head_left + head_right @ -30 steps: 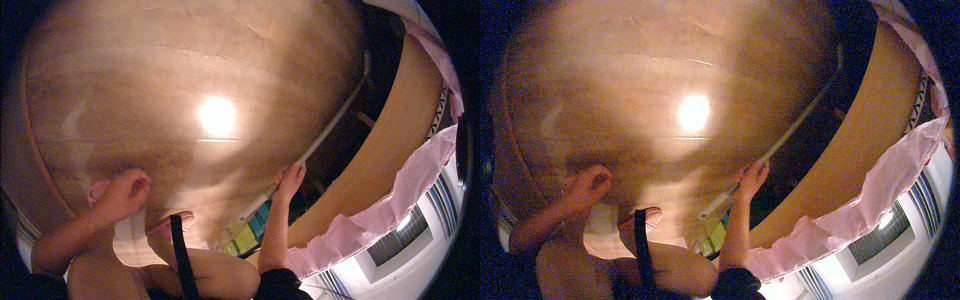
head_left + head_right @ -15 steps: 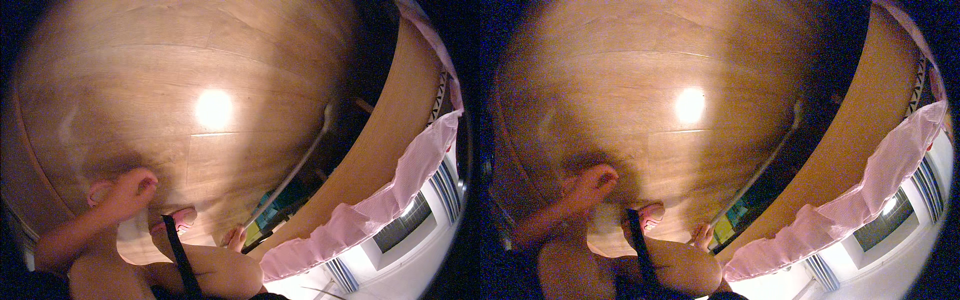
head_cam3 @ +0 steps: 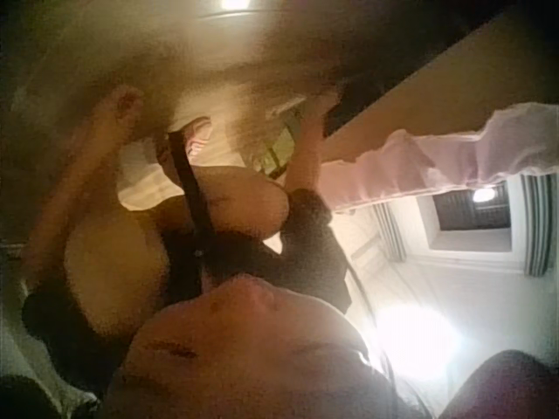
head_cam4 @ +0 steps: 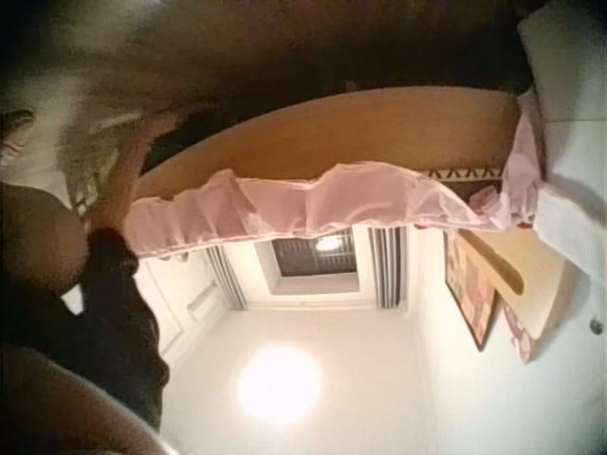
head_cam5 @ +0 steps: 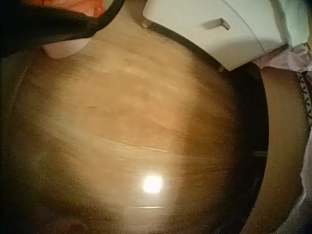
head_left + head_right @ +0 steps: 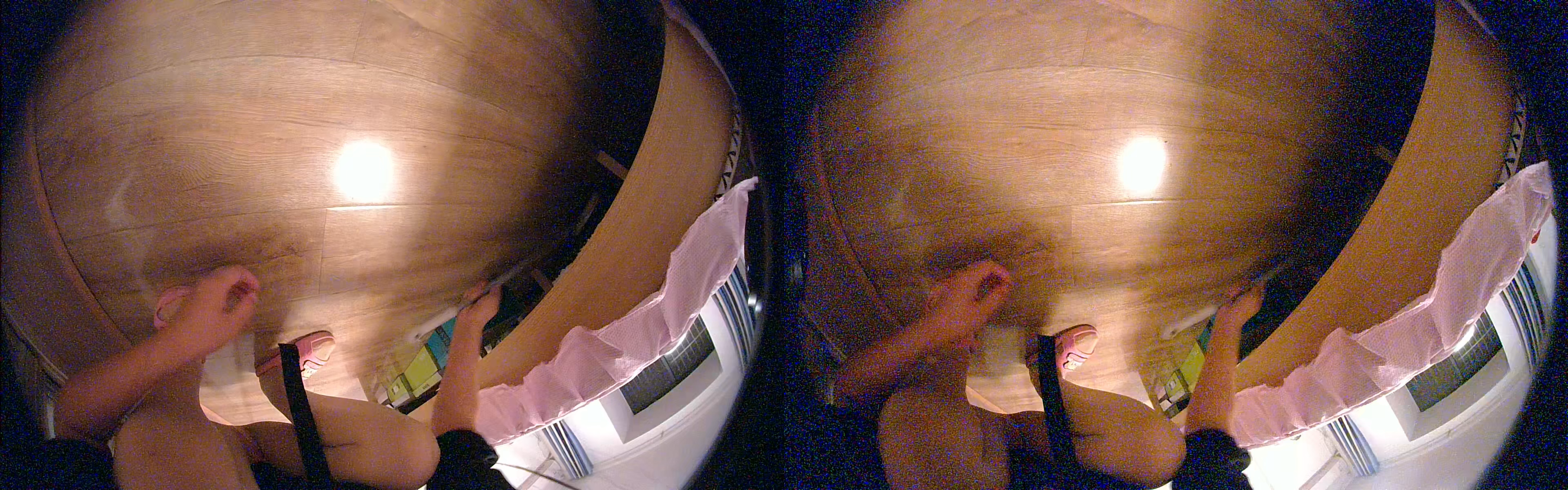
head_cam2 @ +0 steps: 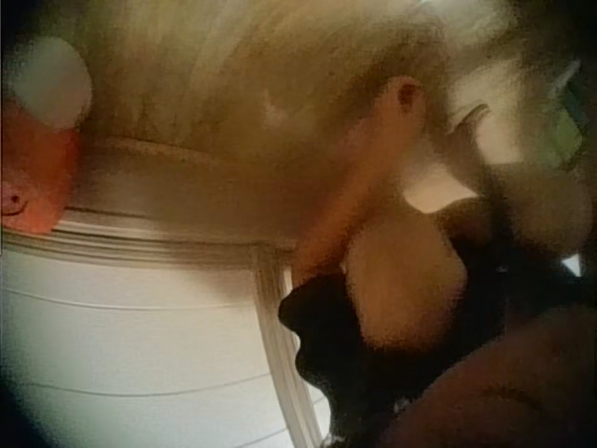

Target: The person sweeps a wooden floor in a bedroom using a broom and dustpan. They systematically clean the area around a bed with pink bedding, a small table, and a play mat, moving the dustpan to collect debris as they progress.

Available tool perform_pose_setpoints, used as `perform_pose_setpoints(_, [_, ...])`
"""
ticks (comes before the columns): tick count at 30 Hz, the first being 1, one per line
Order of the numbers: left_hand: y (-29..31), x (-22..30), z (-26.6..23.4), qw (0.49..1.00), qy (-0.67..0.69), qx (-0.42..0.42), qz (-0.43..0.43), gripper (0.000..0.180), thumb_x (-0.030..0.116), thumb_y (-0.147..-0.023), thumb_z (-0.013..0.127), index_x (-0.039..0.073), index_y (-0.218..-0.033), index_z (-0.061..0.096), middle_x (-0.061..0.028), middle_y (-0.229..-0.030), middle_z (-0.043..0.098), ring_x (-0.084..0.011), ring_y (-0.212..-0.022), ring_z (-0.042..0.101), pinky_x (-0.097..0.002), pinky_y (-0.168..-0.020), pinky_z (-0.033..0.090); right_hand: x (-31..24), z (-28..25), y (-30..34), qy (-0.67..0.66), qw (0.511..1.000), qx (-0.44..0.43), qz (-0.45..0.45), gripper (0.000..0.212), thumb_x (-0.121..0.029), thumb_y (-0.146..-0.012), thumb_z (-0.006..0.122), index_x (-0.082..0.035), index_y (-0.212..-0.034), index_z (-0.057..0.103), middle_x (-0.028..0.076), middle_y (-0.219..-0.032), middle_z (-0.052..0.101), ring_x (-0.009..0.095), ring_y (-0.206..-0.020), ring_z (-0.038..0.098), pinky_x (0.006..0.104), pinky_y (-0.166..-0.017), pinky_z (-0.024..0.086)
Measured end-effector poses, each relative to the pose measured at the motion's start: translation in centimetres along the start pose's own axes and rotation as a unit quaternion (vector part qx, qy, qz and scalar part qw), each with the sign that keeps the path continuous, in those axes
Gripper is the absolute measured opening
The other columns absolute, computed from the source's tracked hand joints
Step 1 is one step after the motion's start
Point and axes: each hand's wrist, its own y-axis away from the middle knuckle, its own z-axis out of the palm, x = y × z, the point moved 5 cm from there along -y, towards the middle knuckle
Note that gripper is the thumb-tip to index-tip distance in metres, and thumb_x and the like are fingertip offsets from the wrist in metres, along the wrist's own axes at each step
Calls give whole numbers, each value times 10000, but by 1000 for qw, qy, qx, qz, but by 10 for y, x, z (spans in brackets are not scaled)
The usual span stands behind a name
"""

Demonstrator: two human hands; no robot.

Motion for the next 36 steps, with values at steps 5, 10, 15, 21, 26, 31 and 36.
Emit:
perform_pose_setpoints(5, [1,-9,-1,1000,-11,-1,7,106,58,-720,515,13,-816,514,-110,-758,550,-205,-731,541,-302,-671,430,-38,48,-104,-101,992,32,67,182,-268,-819,390,-109,-735,420,21,-564,400,136,-446,356,244,-410,331])
perform_pose_setpoints(10, [3,-25,7,999,2,7,32,117,54,-707,529,14,-816,514,-111,-766,542,-214,-729,535,-300,-673,426,-33,80,-87,-78,990,37,115,214,-223,-831,359,-119,-649,400,22,-493,363,146,-430,346,273,-401,320])
perform_pose_setpoints(15, [-5,-21,19,997,-19,-25,76,136,96,-731,520,9,-835,508,-117,-753,540,-222,-716,531,-304,-664,423,53,68,7,68,994,-16,89,307,-307,-835,353,-115,-599,396,39,-504,367,197,-477,406,348,-476,373])
perform_pose_setpoints(21, [15,6,57,943,-8,-332,10,265,170,-770,498,10,-973,439,-139,-834,524,-261,-784,517,-327,-679,414,20,159,209,-104,914,-127,370,258,-276,-850,345,-60,-725,412,108,-634,441,296,-713,475,497,-832,358])
perform_pose_setpoints(26, [38,10,67,908,81,-398,107,296,173,-787,470,-2,-1013,395,-154,-888,499,-278,-828,507,-346,-693,406,-10,139,198,-36,922,-111,369,166,-182,-813,422,-43,-722,425,96,-622,472,257,-691,503,414,-815,397])
perform_pose_setpoints(31, [6,68,87,880,55,-472,10,428,206,-796,470,4,-1153,346,-181,-828,548,-264,-740,559,-354,-666,437,-59,126,127,-42,982,-62,176,108,-130,-804,452,-52,-734,428,56,-595,441,193,-590,451,386,-706,435])
perform_pose_setpoints(36, [-56,102,140,901,142,-367,184,484,313,-804,484,41,-1184,360,-98,-783,581,-145,-536,553,-283,-547,470,-74,97,17,-5,995,-25,94,175,-206,-828,434,-66,-724,413,42,-607,408,168,-550,438,375,-615,470])
